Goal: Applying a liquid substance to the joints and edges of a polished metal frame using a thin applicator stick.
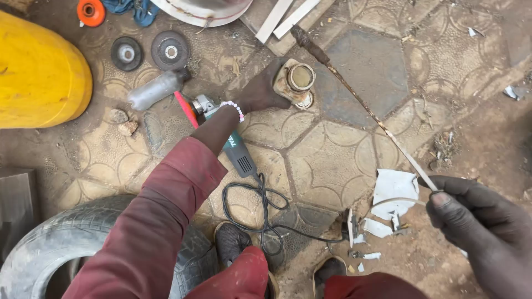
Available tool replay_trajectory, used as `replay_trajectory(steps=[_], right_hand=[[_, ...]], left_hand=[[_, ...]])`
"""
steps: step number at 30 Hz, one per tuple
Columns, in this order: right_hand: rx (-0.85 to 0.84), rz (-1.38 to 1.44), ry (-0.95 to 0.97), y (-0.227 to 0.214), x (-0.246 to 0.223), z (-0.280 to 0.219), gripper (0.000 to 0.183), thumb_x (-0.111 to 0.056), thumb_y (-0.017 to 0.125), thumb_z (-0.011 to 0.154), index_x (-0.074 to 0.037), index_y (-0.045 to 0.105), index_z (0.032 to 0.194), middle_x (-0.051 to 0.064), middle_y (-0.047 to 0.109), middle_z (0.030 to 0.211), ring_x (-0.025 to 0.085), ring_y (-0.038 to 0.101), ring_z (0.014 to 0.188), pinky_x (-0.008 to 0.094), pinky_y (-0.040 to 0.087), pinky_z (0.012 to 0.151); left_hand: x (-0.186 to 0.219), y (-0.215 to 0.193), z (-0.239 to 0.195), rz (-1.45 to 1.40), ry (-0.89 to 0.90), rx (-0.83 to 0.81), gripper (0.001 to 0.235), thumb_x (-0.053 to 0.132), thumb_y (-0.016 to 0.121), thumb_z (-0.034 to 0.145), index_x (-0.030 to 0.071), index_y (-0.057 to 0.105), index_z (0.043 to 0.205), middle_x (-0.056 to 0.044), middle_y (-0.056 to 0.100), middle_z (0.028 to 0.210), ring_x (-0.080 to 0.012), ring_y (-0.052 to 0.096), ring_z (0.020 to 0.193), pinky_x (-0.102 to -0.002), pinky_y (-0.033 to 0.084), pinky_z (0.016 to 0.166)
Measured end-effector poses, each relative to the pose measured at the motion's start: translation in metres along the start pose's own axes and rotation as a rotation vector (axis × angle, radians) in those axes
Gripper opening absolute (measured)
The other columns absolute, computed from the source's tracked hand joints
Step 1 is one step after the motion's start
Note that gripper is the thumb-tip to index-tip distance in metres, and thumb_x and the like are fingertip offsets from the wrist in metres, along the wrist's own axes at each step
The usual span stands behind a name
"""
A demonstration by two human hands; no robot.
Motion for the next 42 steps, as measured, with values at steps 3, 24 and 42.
replay_trajectory(steps=[3, 24, 42], right_hand=[[0.035, 0.171, 0.068, -0.005, -0.01, -0.009, 0.032, -0.007, 0.064, 0.103, 0.0, 0.072, 0.133, 0.015, 0.066, 0.086, 0.02, 0.061, 0.08, 0.029, 0.043, 0.067], [-0.031, 0.46, -0.004, -0.154, -0.117, -0.258, 0.019, -0.001, 0.067, 0.09, -0.003, 0.075, 0.107, 0.009, 0.067, 0.059, 0.012, 0.054, 0.056, 0.025, 0.044, 0.053], [0.243, 0.608, 0.191, -0.232, -0.137, -0.56, 0.028, 0.002, 0.066, 0.09, -0.001, 0.076, 0.115, 0.014, 0.067, 0.057, 0.018, 0.052, 0.051, 0.029, 0.041, 0.05]], left_hand=[[0.07, -0.007, -0.015, -0.178, -0.045, 0.137, 0.089, 0.017, 0.096, 0.068, 0.013, 0.044, 0.14, -0.01, 0.066, 0.133, -0.0306, 0.068, 0.124, -0.039, 0.069, 0.095], [0.418, -0.084, -0.277, -0.299, -0.548, 0.458, 0.111, 0.006, 0.097, 0.059, 0.006, 0.033, 0.15, -0.028, 0.045, 0.144, -0.0453, 0.044, 0.14, -0.057, 0.033, 0.121], [0.612, -0.107, -0.326, -0.271, -0.076, 0.026, 0.092, 0.016, 0.101, 0.048, 0.015, 0.058, 0.129, -0.014, 0.061, 0.122, -0.0325, 0.061, 0.122, -0.05, 0.045, 0.108]])
Point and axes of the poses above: each hand's wrist, its own z-axis towards the middle knuckle, its own y-axis out of the palm, x = y × z, the point moved 1 cm from there along z, towards the middle knuckle
